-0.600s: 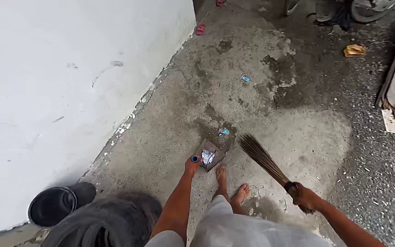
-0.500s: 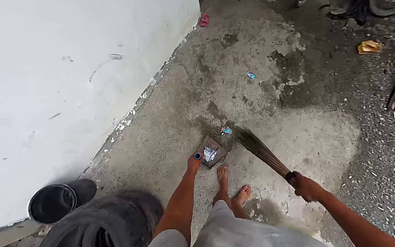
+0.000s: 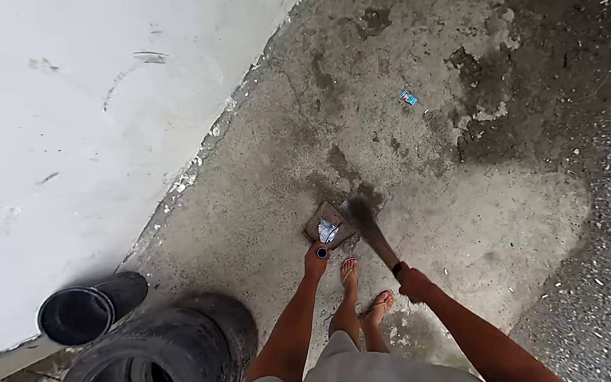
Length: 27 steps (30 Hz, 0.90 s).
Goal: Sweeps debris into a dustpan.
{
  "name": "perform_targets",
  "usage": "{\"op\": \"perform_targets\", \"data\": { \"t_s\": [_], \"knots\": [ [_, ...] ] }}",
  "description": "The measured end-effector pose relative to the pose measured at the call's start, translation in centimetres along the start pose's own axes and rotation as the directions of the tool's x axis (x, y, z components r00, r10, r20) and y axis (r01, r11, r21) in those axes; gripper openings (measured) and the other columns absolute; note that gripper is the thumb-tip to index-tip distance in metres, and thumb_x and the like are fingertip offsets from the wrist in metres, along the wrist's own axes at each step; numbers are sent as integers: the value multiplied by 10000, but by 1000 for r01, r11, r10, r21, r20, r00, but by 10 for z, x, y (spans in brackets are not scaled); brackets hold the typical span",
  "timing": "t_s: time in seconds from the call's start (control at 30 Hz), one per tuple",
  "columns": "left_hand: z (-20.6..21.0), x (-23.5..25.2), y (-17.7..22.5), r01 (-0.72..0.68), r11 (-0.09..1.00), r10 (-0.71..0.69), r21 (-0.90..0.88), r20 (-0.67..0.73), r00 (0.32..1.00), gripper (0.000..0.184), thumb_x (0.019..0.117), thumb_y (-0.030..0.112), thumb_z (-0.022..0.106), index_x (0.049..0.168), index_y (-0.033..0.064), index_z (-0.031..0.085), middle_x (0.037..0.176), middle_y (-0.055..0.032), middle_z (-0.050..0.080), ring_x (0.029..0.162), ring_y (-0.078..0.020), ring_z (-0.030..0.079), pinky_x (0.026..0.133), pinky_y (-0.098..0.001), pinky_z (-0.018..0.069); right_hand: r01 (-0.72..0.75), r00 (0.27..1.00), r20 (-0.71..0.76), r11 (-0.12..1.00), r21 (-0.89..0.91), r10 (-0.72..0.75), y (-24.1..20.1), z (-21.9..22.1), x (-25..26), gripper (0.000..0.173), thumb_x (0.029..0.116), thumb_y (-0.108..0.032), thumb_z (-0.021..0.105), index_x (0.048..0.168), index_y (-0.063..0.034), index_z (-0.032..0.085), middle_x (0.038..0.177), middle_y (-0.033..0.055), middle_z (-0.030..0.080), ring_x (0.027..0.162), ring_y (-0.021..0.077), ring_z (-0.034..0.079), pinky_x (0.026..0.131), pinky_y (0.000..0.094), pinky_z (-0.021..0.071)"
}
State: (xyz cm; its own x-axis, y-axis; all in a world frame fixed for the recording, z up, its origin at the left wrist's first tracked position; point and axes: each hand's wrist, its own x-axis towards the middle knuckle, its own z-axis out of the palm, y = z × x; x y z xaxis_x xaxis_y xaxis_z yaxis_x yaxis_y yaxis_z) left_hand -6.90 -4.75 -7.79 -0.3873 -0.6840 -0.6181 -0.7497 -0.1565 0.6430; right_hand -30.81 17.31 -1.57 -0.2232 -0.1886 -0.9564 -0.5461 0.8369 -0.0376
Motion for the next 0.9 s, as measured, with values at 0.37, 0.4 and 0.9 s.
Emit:
{"op": "perform_targets", "data": {
  "t_s": [0.37, 0.4, 0.9],
  "knots": [
    [-50, -3, 20, -53, 955, 37, -293, -58, 998, 276, 888, -9, 734, 1142, -87, 656, 1289, -227, 639, 1257, -273, 585, 1099, -408, 455, 6, 997, -73, 997, 83, 0, 76, -43, -116, 1082, 797, -259, 825, 1658, -175, 175, 1413, 277, 553, 1209, 448, 618, 989, 623, 510],
    [-49, -2, 30, -60, 953, 43, -299, -62, 997, 273, 890, -10, 732, 1140, -88, 655, 1287, -226, 640, 1254, -270, 585, 1095, -407, 456, 4, 994, -107, 993, 116, 8, 85, -51, -114, 1082, 791, -270, 831, 1656, -171, 187, 1408, 273, 561, 1212, 445, 618, 995, 618, 509],
    [26, 142, 288, -160, 980, 169, -120, 71, 983, 325, 890, 108, 771, 1153, -55, 671, 1256, -200, 660, 1224, -266, 604, 1087, -425, 465, -56, 952, -279, 965, 256, 129, 256, -298, -28, 1048, 768, -282, 856, 1629, -157, 274, 1362, 267, 600, 1195, 451, 630, 976, 640, 515]
  ]
}}
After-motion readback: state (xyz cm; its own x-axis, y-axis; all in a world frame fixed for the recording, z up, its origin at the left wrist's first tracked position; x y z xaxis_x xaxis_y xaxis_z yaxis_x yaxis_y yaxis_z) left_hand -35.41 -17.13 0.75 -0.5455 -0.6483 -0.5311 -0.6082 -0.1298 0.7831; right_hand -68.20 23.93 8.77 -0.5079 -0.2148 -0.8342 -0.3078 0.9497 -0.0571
